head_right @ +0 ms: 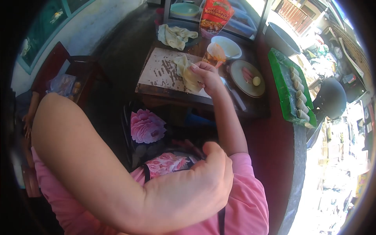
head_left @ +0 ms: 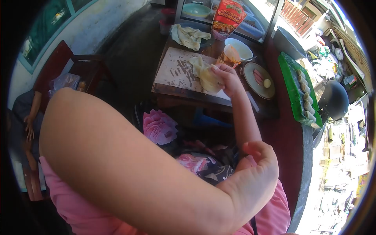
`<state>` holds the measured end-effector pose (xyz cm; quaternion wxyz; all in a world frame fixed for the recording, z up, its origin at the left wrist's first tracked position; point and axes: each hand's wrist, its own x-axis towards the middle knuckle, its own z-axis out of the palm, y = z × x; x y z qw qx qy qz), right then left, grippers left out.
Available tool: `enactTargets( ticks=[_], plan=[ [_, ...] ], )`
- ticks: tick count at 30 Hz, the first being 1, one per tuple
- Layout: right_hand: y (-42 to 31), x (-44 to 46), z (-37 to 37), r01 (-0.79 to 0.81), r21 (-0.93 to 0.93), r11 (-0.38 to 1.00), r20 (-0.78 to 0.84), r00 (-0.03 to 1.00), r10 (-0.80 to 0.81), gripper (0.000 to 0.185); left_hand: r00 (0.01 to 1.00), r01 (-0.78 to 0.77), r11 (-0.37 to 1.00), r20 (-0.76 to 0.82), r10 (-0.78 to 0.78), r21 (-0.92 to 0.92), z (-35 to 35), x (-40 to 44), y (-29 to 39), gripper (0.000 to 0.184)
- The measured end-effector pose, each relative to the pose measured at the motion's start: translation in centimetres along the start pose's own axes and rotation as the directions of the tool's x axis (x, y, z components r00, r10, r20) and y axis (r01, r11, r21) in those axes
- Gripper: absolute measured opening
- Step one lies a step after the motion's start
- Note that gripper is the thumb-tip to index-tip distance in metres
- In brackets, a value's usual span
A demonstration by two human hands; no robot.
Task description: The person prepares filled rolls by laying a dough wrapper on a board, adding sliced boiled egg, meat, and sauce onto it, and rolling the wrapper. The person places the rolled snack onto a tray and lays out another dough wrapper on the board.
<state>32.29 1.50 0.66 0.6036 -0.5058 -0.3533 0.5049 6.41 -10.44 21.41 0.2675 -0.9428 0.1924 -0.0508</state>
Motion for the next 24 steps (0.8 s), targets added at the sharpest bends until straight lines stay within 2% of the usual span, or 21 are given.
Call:
enactTargets(
  ticks=[1,3,6,7,9,10,11,14,15,16,17,18,19,21,22,23,24],
  plan=[
    [-1.1,0.6,0.9,0.034,-0.033,0.999,0.026,0.999,-0.033,0.015,0.995,0.064,0.998,0.076,-0.066,0.021,-0.8,-0.3,0.5,0.027],
    [-3.4,1.0,1.7,0.073,-0.129,0.989,0.057,0.996,-0.066,0.016,0.977,0.109,0.993,0.190,-0.101,-0.034,-2.1,-0.8,1.0,0.022],
    [-7.4,1.6,2.5,0.125,-0.268,0.955,0.073,0.991,-0.109,0.016,0.992,0.122,0.926,0.006,-0.129,-0.358,-1.9,-3.2,-0.1,0.024],
    [-8.5,1.9,3.3,0.156,-0.281,0.947,0.087,0.987,-0.137,0.016,0.986,0.083,0.923,-0.104,-0.131,-0.376,-1.3,-3.0,-0.1,0.020],
    [-10.2,2.9,5.0,0.175,-0.334,0.926,0.167,0.978,-0.124,0.018,0.968,0.145,0.927,-0.143,-0.205,-0.347,-0.9,-3.7,0.5,0.016],
    [-11.4,2.4,6.2,0.191,-0.384,0.903,0.171,0.976,-0.134,0.019,0.965,0.217,0.930,-0.080,-0.251,-0.295,-1.1,-3.8,0.7,0.016],
    [-12.4,2.5,7.0,0.211,-0.389,0.897,0.249,0.961,-0.118,0.019,0.953,0.289,0.927,-0.018,-0.302,-0.237,-1.2,-3.6,0.8,0.015],
    [-15.5,1.3,7.8,0.289,-0.490,0.822,0.308,0.940,-0.146,0.020,0.940,0.336,0.941,0.072,-0.332,-0.044,-1.4,-1.7,-0.6,0.014],
    [-16.0,0.5,8.3,0.313,-0.520,0.795,0.323,0.934,-0.156,0.020,0.879,0.475,0.858,0.064,-0.472,-0.194,-0.7,-2.6,-1.5,0.010],
    [-16.4,-0.1,8.8,0.340,-0.542,0.768,0.340,0.925,-0.170,0.020,0.796,0.602,0.778,0.060,-0.602,-0.181,0.5,-3.5,-3.1,0.013],
    [-16.9,-0.8,9.1,0.355,-0.547,0.758,0.361,0.917,-0.169,0.020,0.678,0.696,0.658,-0.038,-0.734,-0.289,1.8,-4.9,-5.5,0.018],
    [-17.2,-1.5,9.4,0.365,-0.555,0.747,0.378,0.911,-0.164,0.020,0.512,0.777,0.522,-0.130,-0.849,-0.351,3.9,-5.8,-7.5,0.027],
    [-17.2,-1.9,9.4,0.370,-0.565,0.738,0.392,0.907,-0.154,0.020,0.438,0.826,0.509,-0.292,-0.850,-0.242,6.8,-6.5,-9.2,0.035],
    [-16.3,-1.8,9.2,0.418,-0.562,0.714,0.459,0.875,-0.152,0.020,0.375,0.655,0.507,-0.342,-0.862,-0.560,12.8,-6.9,-11.5,0.051],
    [-16.0,-1.7,9.1,0.445,-0.559,0.700,0.497,0.855,-0.147,0.021,0.466,0.376,0.299,-0.100,-0.879,-0.877,15.1,-6.8,-11.8,0.048],
    [-15.9,-1.8,9.0,0.473,-0.589,0.656,0.507,0.848,-0.156,0.021,0.612,0.085,-0.050,0.092,-0.786,-0.995,16.9,-6.8,-11.8,0.046],
    [-15.8,-2.1,9.0,0.498,-0.615,0.611,0.515,0.841,-0.166,0.021,0.634,0.107,-0.114,0.156,-0.757,-0.988,18.5,-6.9,-11.6,0.042]
  ],
)
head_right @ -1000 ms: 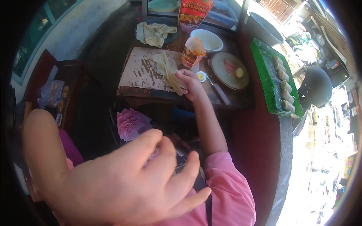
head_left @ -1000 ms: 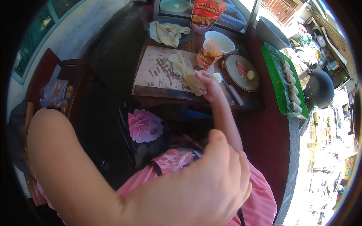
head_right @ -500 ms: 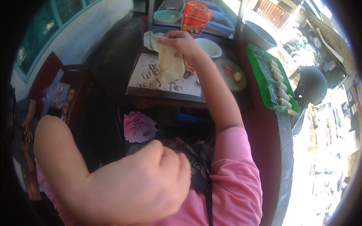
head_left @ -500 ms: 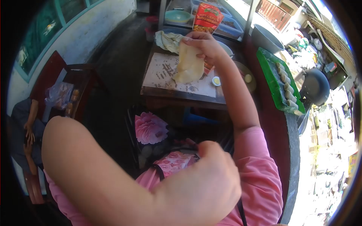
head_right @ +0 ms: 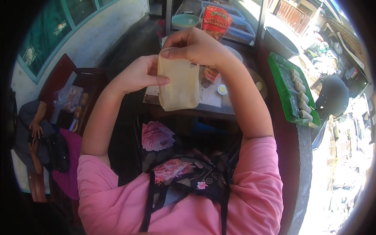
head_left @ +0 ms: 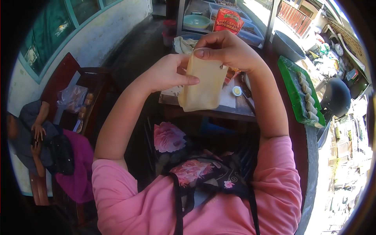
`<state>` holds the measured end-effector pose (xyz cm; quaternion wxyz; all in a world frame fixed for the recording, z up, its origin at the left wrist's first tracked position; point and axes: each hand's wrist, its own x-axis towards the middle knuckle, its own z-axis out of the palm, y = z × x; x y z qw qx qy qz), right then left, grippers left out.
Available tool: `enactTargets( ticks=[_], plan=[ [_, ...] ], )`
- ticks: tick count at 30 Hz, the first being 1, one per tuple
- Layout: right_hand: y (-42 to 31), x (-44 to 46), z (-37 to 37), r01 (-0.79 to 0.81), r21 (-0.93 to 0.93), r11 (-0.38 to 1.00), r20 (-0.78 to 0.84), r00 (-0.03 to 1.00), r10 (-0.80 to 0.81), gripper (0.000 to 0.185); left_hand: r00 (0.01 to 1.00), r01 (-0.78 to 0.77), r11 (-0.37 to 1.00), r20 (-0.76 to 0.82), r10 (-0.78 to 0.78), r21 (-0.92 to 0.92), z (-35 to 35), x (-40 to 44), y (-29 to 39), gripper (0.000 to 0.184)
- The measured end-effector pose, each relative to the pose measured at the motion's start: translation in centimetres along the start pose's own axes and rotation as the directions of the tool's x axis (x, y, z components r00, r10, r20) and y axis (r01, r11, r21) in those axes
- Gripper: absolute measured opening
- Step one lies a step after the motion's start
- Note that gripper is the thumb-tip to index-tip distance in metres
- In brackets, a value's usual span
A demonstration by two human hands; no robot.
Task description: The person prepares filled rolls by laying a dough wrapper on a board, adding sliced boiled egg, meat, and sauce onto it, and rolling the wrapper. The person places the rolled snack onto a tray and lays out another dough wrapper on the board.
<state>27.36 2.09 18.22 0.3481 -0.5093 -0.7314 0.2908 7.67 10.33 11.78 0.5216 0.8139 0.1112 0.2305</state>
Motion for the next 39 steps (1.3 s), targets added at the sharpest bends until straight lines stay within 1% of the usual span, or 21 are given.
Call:
enactTargets(
  ticks=[2,4,5,7,8,9,12,13,15,19,21,22,25,27,28,30,32,34,36,39],
  plan=[
    [0.6,-0.5,-0.1,0.022,-0.073,0.997,-0.015,1.000,-0.024,0.022,0.988,0.131,0.991,0.088,-0.127,-0.039,0.0,0.1,-2.1,0.035],
    [1.6,-1.1,-0.4,0.034,-0.109,0.993,-0.030,0.999,-0.037,0.023,0.988,0.142,0.964,-0.093,-0.124,0.225,0.3,-0.4,-1.4,0.025],
    [1.5,-1.5,-0.5,-0.031,-0.098,0.995,-0.063,0.998,0.025,0.023,0.978,0.159,0.923,-0.181,-0.099,0.350,0.4,-0.6,-1.2,0.021],
    [0.8,-2.3,-0.6,-0.152,-0.073,0.986,-0.121,0.982,0.143,0.023,0.972,0.135,0.945,-0.224,-0.068,0.299,-0.3,-0.4,-1.8,0.016],
    [1.0,-2.5,-0.8,-0.141,-0.041,0.989,-0.122,0.983,0.135,0.024,0.967,0.122,0.954,-0.249,-0.052,0.275,-0.6,-0.2,-2.0,0.014],
    [1.3,-2.5,-1.2,-0.128,-0.011,0.992,-0.124,0.984,0.126,0.025,0.963,0.053,0.982,-0.271,-0.002,0.180,-0.7,0.0,-2.1,0.014],
    [1.7,-2.5,-1.8,-0.097,0.039,0.994,-0.168,0.980,0.103,0.026,0.943,-0.004,0.993,-0.329,0.043,0.118,-1.3,1.0,-1.8,0.014],
    [1.8,-2.5,-2.0,-0.087,0.048,0.995,-0.191,0.977,0.095,0.026,0.933,-0.014,0.967,-0.344,0.104,0.254,-1.5,1.3,-1.4,0.014],
    [2.7,-2.0,-2.2,-0.104,0.068,0.992,-0.223,0.968,0.117,0.027,0.909,-0.022,0.861,-0.348,0.229,0.508,-1.9,1.9,-0.7,0.016],
    [8.0,0.8,-2.1,-0.199,0.068,0.978,-0.247,0.946,0.210,0.027,0.927,-0.002,0.790,-0.295,0.231,0.613,-4.1,4.6,-4.1,0.020],
    [10.3,2.1,-2.0,-0.229,-0.036,0.973,-0.325,0.923,0.205,0.028,0.936,0.027,0.773,-0.287,0.202,0.634,-4.6,6.0,-5.3,0.021],
    [10.6,2.5,-2.0,-0.247,-0.088,0.965,-0.362,0.911,0.200,0.028,0.933,0.016,0.767,-0.287,0.220,0.641,-5.1,6.7,-5.6,0.021],
    [10.7,2.9,-2.2,-0.198,-0.112,0.974,-0.452,0.883,0.127,0.028,0.920,-0.033,0.753,-0.275,0.280,0.657,-5.6,7.6,-5.4,0.021],
    [10.7,2.0,-1.7,-0.187,-0.179,0.966,-0.486,0.870,0.078,0.029,0.908,-0.089,0.749,-0.255,0.332,0.657,-5.0,7.0,-4.7,0.020],
    [10.6,1.3,-1.2,-0.182,-0.213,0.960,-0.502,0.863,0.052,0.029,0.917,-0.108,0.758,-0.231,0.327,0.643,-4.5,6.3,-5.2,0.018],
    [11.8,-0.8,1.2,-0.238,-0.259,0.936,-0.494,0.866,0.083,0.025,0.931,-0.146,0.774,-0.179,0.318,0.616,-2.8,4.1,-7.6,0.016],
    [14.1,-3.4,4.7,-0.071,-0.384,0.921,-0.432,0.895,-0.111,0.020,0.938,-0.165,0.674,-0.097,0.333,0.720,-0.2,0.7,-10.5,0.010],
    [16.0,-6.2,8.3,-0.046,-0.472,0.880,-0.372,0.916,-0.151,0.014,0.925,-0.205,0.634,-0.065,0.375,0.746,2.3,-2.2,-12.5,0.013],
    [16.0,-8.2,10.8,0.012,-0.545,0.838,-0.394,0.879,-0.269,0.011,0.908,-0.224,0.596,-0.057,0.415,0.771,3.7,-4.1,-13.3,0.014],
    [16.0,-9.8,12.8,0.010,-0.630,0.777,-0.404,0.850,-0.339,0.016,0.893,-0.228,0.532,-0.043,0.449,0.815,4.4,-5.4,-14.0,0.017]
  ],
)
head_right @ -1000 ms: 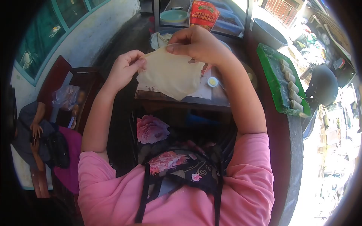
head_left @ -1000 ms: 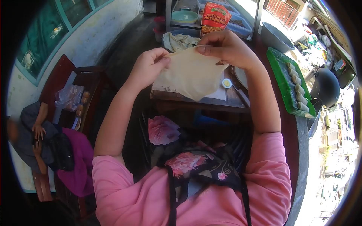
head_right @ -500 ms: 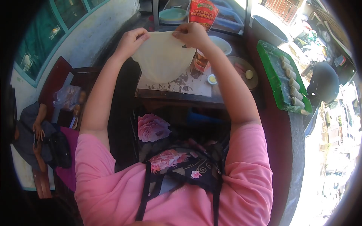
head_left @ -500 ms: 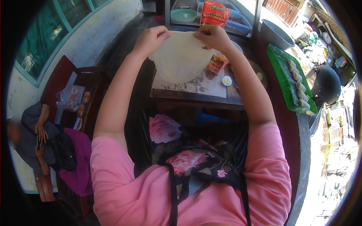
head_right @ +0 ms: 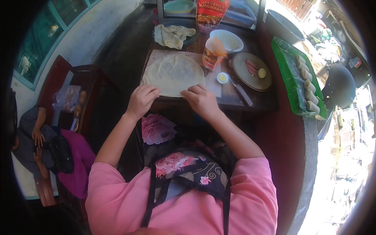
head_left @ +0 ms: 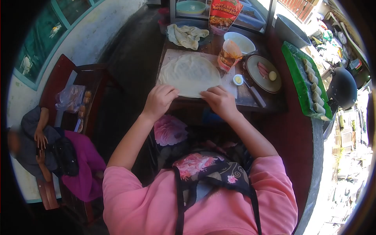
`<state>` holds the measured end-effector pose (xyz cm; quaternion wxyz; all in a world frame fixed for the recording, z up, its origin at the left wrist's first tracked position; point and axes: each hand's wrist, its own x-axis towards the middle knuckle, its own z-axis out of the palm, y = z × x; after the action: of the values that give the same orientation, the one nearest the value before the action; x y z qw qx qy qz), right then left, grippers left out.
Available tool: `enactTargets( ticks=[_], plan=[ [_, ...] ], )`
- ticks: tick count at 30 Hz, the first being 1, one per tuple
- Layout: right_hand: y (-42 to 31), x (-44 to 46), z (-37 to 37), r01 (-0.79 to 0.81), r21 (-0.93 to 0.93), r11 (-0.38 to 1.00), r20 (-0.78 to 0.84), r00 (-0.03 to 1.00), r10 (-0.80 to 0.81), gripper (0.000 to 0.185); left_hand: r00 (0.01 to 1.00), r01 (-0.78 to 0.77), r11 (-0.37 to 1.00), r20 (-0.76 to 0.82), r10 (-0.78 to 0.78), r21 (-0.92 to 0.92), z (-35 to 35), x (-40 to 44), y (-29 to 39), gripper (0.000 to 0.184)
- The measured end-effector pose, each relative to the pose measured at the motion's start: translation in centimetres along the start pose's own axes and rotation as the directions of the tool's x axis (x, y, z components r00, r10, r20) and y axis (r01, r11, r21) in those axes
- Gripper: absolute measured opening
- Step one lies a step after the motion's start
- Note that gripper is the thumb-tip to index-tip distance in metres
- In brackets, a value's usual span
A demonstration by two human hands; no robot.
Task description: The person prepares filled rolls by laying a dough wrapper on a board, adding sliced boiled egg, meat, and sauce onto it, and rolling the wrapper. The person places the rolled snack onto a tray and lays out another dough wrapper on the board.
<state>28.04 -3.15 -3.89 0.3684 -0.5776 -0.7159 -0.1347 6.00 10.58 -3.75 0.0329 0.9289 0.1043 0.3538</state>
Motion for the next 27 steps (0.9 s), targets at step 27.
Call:
enactTargets(
  ticks=[27],
  plan=[
    [24.3,3.3,-10.7,-0.601,-0.633,0.488,0.132,0.538,0.833,0.032,0.916,0.381,0.924,-0.147,-0.373,0.030,3.0,1.8,-3.5,0.029]
  ],
)
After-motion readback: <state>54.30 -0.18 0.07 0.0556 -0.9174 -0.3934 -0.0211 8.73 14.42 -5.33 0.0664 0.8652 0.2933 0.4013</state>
